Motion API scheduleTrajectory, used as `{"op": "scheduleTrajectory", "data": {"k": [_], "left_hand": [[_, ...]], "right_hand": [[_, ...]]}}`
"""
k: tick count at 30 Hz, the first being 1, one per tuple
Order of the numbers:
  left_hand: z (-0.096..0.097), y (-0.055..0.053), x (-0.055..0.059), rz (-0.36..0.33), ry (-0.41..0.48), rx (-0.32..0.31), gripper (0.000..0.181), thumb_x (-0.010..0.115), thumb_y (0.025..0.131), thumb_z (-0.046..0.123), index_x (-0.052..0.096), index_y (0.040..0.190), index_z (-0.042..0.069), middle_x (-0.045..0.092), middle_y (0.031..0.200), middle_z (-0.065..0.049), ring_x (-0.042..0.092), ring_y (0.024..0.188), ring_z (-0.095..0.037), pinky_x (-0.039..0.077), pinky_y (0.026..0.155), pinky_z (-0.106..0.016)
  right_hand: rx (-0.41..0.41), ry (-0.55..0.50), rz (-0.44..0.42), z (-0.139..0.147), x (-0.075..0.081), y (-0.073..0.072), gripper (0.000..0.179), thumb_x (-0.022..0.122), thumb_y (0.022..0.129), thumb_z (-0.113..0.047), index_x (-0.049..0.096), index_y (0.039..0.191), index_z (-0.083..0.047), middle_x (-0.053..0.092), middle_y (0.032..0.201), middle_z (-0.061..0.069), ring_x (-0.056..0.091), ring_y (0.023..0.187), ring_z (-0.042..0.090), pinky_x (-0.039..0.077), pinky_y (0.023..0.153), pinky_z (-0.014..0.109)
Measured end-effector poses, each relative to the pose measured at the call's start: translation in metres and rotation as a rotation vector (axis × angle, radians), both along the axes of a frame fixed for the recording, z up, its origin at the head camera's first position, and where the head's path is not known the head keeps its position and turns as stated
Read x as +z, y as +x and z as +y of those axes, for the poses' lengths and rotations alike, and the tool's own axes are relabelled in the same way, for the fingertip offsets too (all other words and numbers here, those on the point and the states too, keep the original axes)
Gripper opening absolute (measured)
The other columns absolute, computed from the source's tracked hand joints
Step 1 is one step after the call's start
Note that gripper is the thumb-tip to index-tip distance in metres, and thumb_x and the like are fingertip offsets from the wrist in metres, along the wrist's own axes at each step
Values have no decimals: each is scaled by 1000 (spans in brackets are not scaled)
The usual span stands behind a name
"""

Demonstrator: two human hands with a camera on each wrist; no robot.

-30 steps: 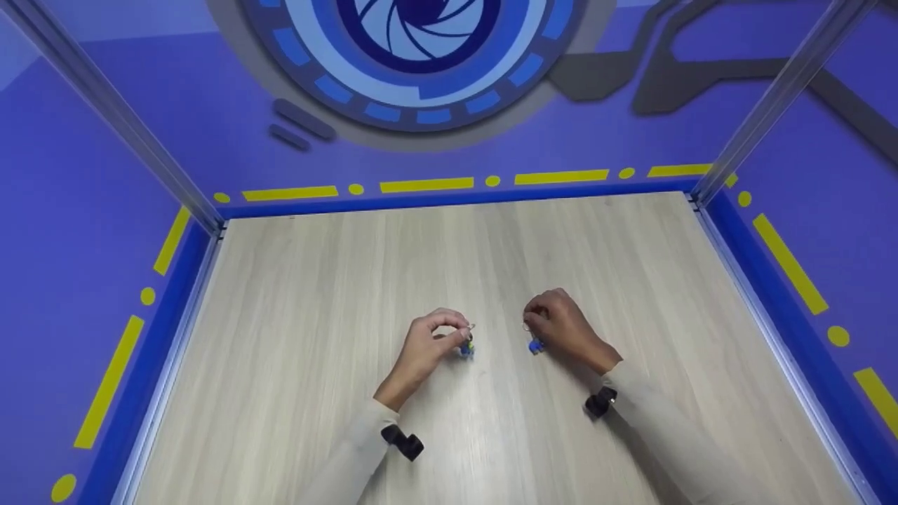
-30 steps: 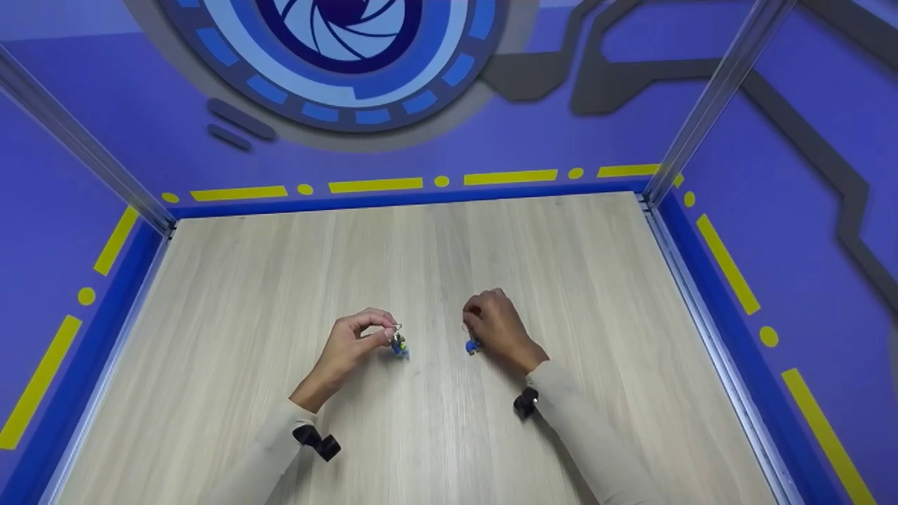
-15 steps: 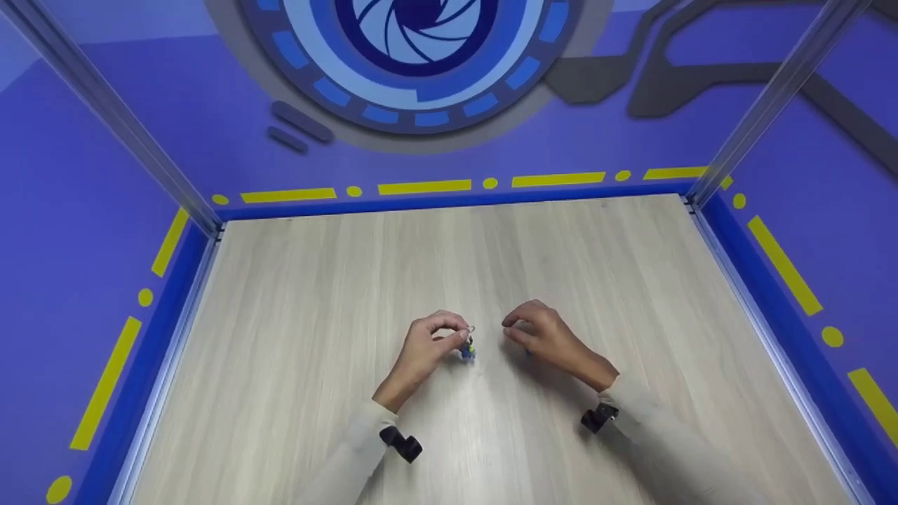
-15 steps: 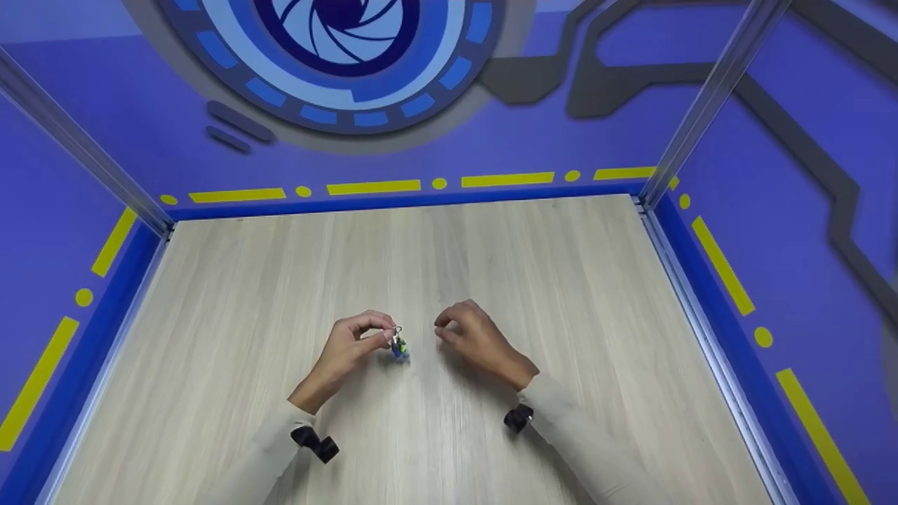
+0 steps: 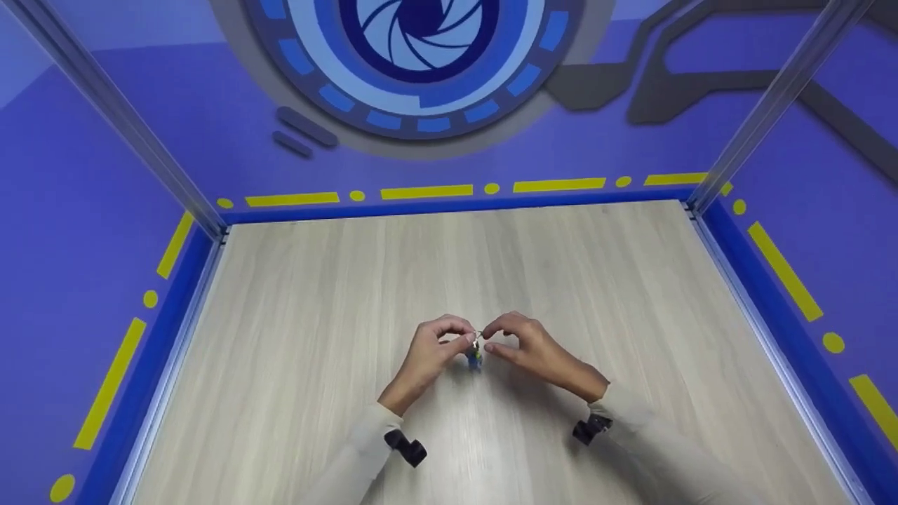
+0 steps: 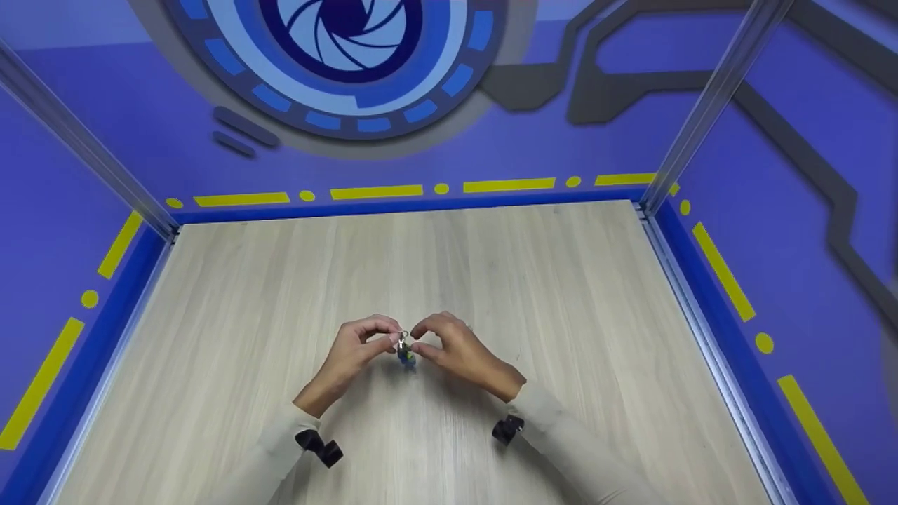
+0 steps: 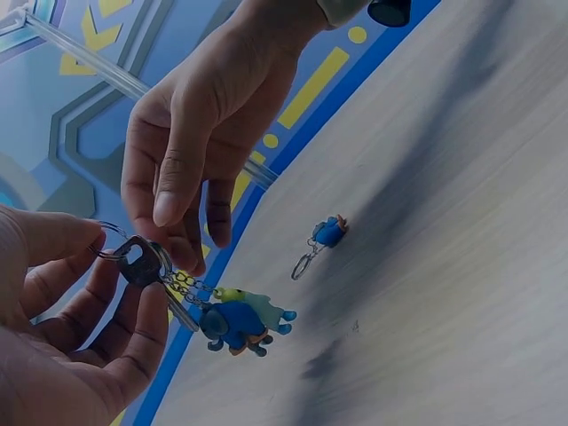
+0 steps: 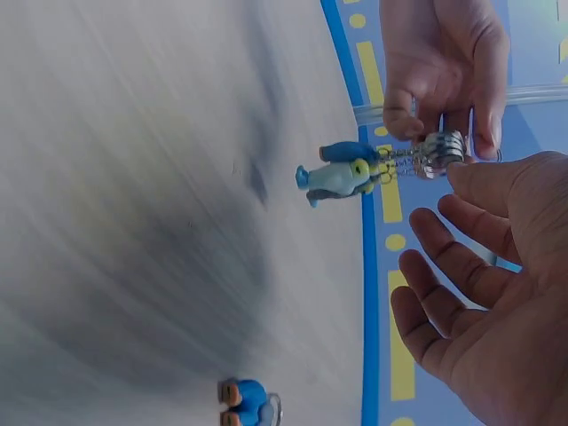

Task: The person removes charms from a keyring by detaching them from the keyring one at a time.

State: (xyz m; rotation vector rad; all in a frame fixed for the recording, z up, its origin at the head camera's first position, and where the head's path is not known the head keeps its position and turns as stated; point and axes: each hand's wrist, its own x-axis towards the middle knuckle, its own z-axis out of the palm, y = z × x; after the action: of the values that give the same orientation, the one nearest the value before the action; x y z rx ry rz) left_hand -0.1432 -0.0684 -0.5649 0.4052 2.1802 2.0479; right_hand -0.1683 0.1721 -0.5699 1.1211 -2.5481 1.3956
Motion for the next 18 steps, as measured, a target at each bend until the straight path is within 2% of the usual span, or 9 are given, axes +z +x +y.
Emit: {"op": "scheduleTrajectory", "data": {"k": [9,18], "left_hand": [[4,1,-2,8,18,-23,15,76,104,10,78,107,-4,74,111,-12,69,106,-24,58,93,-41],[3,0,1,6,11,0,11,77,102,11,80,105,1,74,112,-17,69,104,-22,56,93,-42]], "right_hand": [[6,17,-52,-5,-2,4,23,81,101,-10,75,123,-6,78,119,7,71,116,30,57,97,58],[22,-23,-53,-8,-8,1,26,81,101,-9,75,125,-4,78,122,8,71,117,29,59,98,52]]}}
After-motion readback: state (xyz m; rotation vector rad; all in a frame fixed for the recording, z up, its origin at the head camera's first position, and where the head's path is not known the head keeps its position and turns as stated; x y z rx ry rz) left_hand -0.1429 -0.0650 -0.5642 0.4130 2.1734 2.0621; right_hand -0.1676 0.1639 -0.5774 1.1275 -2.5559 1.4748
